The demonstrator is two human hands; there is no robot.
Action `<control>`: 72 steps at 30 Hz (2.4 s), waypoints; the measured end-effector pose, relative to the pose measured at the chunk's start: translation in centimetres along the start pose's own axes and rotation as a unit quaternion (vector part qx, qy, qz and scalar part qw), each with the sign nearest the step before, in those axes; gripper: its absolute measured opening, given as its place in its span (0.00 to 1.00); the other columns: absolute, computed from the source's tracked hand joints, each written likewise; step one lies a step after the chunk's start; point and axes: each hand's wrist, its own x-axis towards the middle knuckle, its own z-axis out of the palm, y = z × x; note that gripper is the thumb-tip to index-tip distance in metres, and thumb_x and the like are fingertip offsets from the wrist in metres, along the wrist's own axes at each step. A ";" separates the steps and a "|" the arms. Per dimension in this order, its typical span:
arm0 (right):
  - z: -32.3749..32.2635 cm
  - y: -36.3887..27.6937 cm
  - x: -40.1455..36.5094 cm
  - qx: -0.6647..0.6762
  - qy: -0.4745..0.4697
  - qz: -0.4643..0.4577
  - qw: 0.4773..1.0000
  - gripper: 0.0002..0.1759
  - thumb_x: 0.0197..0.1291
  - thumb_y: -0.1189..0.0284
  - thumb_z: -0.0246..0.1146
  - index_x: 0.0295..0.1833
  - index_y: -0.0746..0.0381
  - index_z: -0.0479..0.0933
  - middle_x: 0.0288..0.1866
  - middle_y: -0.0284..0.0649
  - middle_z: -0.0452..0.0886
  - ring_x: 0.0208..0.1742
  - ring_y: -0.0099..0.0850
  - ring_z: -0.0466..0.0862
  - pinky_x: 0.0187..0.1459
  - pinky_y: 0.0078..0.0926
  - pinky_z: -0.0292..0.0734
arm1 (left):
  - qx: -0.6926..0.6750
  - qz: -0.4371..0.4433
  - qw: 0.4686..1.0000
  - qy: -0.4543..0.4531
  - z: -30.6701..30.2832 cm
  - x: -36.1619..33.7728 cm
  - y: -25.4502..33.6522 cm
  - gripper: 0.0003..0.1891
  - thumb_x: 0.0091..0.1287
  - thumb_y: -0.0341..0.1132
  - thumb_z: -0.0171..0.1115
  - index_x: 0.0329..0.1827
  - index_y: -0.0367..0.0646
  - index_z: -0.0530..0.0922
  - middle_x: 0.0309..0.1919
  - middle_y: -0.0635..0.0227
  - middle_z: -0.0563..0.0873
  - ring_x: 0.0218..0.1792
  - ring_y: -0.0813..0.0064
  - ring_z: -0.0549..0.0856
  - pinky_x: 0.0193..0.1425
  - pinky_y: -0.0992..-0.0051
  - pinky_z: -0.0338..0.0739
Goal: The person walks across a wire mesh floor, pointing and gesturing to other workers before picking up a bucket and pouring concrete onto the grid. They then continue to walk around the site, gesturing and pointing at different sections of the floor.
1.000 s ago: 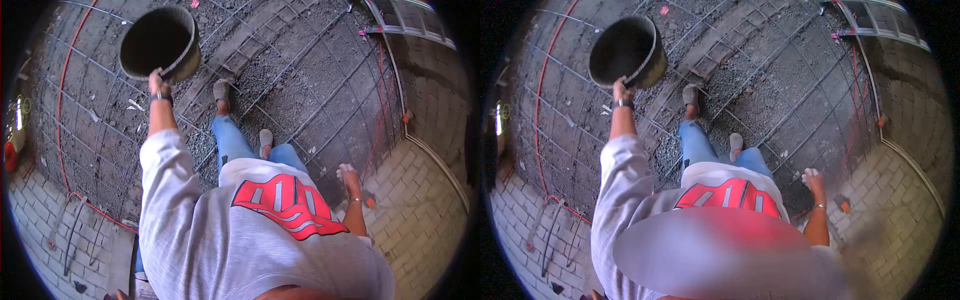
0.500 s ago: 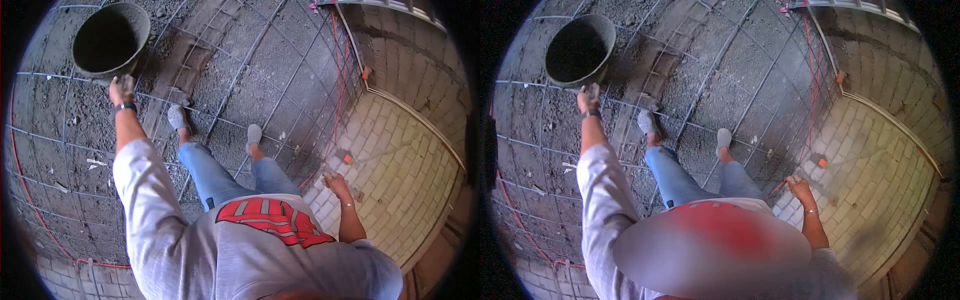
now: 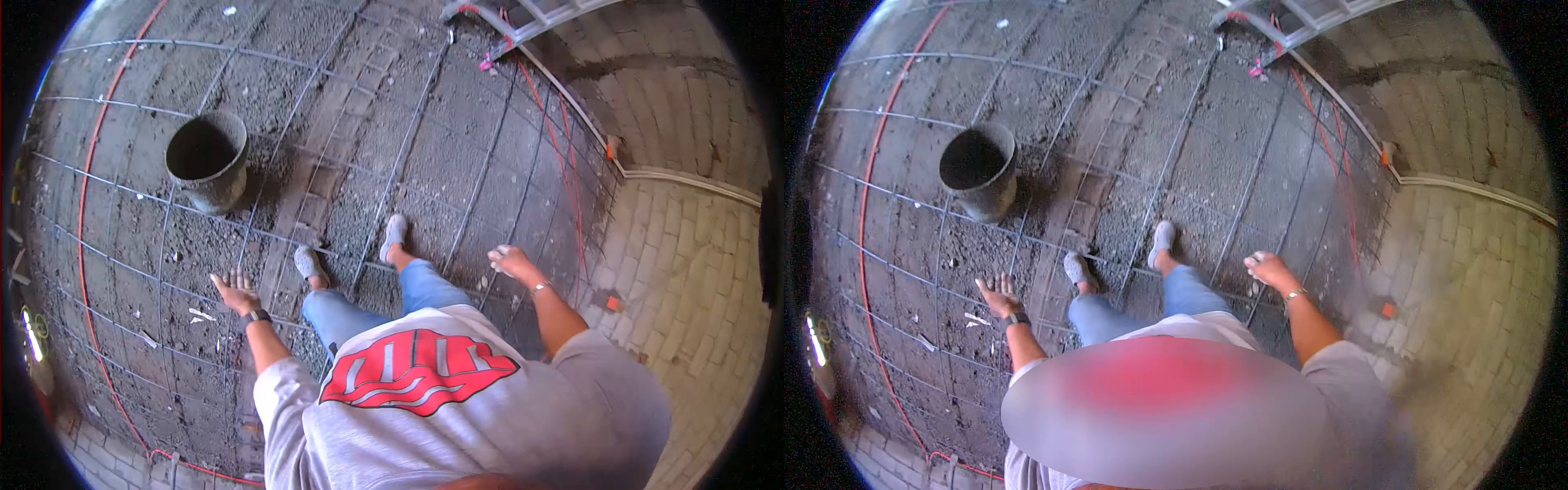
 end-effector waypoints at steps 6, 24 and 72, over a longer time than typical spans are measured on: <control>-8.7 -1.5 7.0 -0.088 0.090 -0.214 0.969 0.19 0.57 0.56 0.57 0.39 0.63 0.76 0.33 0.48 0.80 0.36 0.43 0.80 0.39 0.35 0.74 | -0.038 0.062 0.996 -0.048 5.1 -16.6 -12.4 0.25 0.64 0.54 0.51 0.49 0.39 0.71 0.37 0.62 0.79 0.33 0.66 0.79 0.41 0.67 0.76; -18.4 -7.1 1.8 0.190 0.298 -0.636 0.686 0.15 0.54 0.62 0.58 0.43 0.60 0.76 0.41 0.44 0.79 0.49 0.44 0.75 0.54 0.41 0.66 | 0.075 -0.110 0.733 -0.667 30.3 -45.3 -23.8 0.25 0.68 0.52 0.38 0.58 0.45 0.66 0.55 0.61 0.72 0.57 0.65 0.70 0.63 0.66 0.63; 2.2 32.6 5.1 0.207 0.200 -0.015 0.957 0.28 0.54 0.48 0.48 0.38 0.64 0.78 0.35 0.55 0.80 0.40 0.51 0.80 0.44 0.45 0.71 | 0.651 0.298 0.659 -0.232 8.3 -13.5 -15.3 0.26 0.49 0.40 0.67 0.47 0.30 0.75 0.46 0.55 0.80 0.46 0.63 0.79 0.53 0.69 0.71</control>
